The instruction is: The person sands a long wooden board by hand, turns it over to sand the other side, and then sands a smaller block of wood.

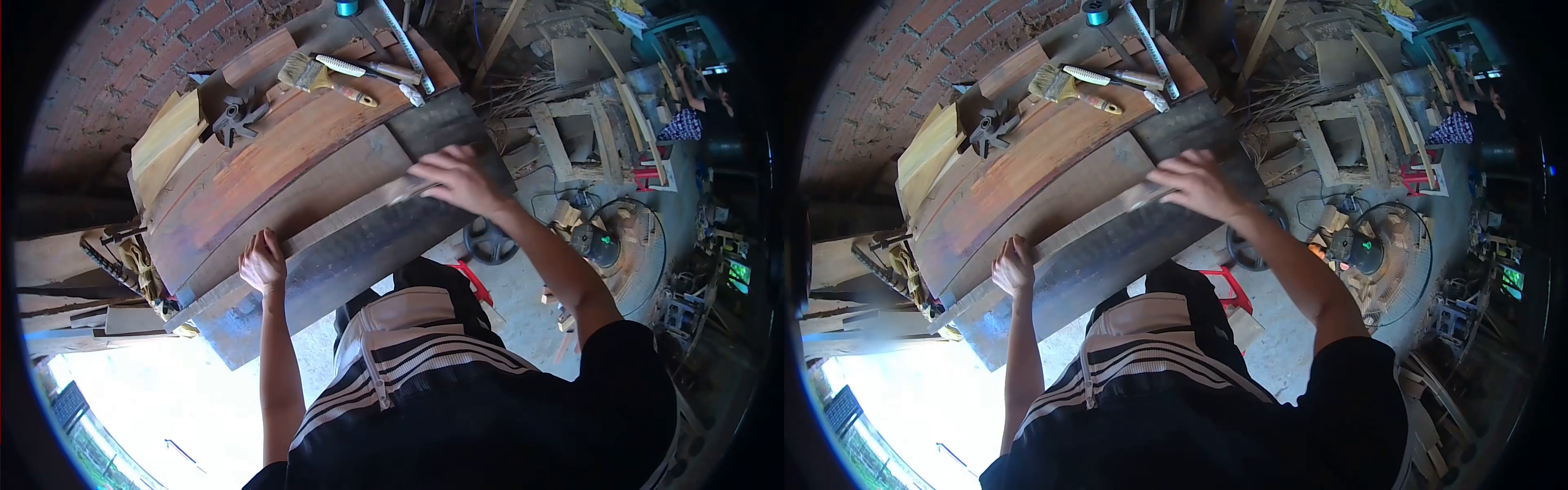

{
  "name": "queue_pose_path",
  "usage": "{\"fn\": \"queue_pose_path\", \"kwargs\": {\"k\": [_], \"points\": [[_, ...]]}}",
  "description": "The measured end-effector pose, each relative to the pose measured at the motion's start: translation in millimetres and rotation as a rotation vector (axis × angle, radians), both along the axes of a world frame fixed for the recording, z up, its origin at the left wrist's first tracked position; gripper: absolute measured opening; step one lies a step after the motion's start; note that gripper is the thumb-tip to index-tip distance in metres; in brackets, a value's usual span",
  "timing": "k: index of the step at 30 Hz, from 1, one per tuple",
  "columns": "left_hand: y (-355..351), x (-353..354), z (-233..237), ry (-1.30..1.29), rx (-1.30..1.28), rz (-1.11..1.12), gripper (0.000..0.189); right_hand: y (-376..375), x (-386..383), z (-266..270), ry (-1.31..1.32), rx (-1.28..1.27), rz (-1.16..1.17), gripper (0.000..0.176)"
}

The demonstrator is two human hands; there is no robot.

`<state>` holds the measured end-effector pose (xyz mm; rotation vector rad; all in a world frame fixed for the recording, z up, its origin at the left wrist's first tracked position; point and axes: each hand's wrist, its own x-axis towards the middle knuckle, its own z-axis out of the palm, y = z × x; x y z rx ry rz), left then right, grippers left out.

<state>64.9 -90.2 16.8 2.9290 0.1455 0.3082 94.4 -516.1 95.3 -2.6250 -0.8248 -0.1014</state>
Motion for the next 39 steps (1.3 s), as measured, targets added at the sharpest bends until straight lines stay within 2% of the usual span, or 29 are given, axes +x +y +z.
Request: {"fn": "queue_pose_path", "kwargs": {"k": [3, 6, 9, 12, 14, 16, 19, 21, 24, 27, 30, 33, 36, 38, 39], "points": [[-1.4, -1.0, 1.5, -0.012, -0.006, 0.01, 0.037, -75.0, 1.9, -5.8, -0.023, 0.014, -0.219, 0.051], [-1.8, 1.0, 2.1, 0.014, -0.019, 0.047, 0.037, -94.2, 9.3, 4.7, 0.029, -0.032, -0.24, 0.05], [-0.2, -0.4, -0.7, -0.002, -0.018, 0.059, 0.037, -61.7, 11.5, -3.6, 0.004, 0.062, -0.18, 0.051], [-2.4, 1.1, -1.1, -0.003, -0.016, 0.048, 0.037, 4.8, 6.2, -12.4, -0.047, 0.017, 0.023, 0.056], [0.5, 1.3, 0.5, 0.024, -0.007, 0.048, 0.037, 11.7, 4.6, -20.7, -0.025, 0.041, 0.085, 0.055], [1.1, -0.7, -4.9, 0.004, -0.004, 0.08, 0.038, -22.3, 9.0, -4.2, 0.01, 0.003, 0.059, 0.054], [-4.4, -0.8, 0.6, -0.001, -0.01, 0.064, 0.038, -99.5, 18.9, -2.1, -0.01, 0.043, -0.154, 0.053], [-2.2, 0.2, 1.9, 0.023, 0.003, 0.081, 0.038, -116.2, 17.8, -0.5, 0.041, 0.026, -0.247, 0.053], [-0.7, -0.1, -0.6, -0.035, -0.013, 0.068, 0.037, -75.8, 15.6, -2.8, 0.017, 0.012, -0.197, 0.053], [-2.6, -0.6, 4.4, 0.0, -0.047, 0.071, 0.035, -9.5, 1.5, 1.9, 0.043, 0.024, 0.034, 0.053], [-6.0, -2.6, 5.5, -0.011, 0.056, 0.092, 0.033, -22.5, -4.0, 1.9, 0.079, 0.001, 0.069, 0.056], [-4.4, -6.8, 9.8, -0.036, 0.009, 0.086, 0.032, -77.4, -2.0, 9.1, 0.094, 0.028, -0.235, 0.051], [-2.5, -5.7, 13.5, -0.025, -0.043, 0.127, 0.029, -152.2, 9.6, -13.6, 0.217, 0.189, -0.412, 0.045], [-0.1, -2.2, 13.4, 0.011, -0.106, 0.069, 0.032, -208.2, 10.4, -52.6, 0.063, 0.014, -0.541, 0.055], [-0.7, -1.5, 15.8, 0.02, -0.129, 0.037, 0.035, -213.7, 9.6, -64.9, 0.108, 0.179, -0.705, 0.062]]}}
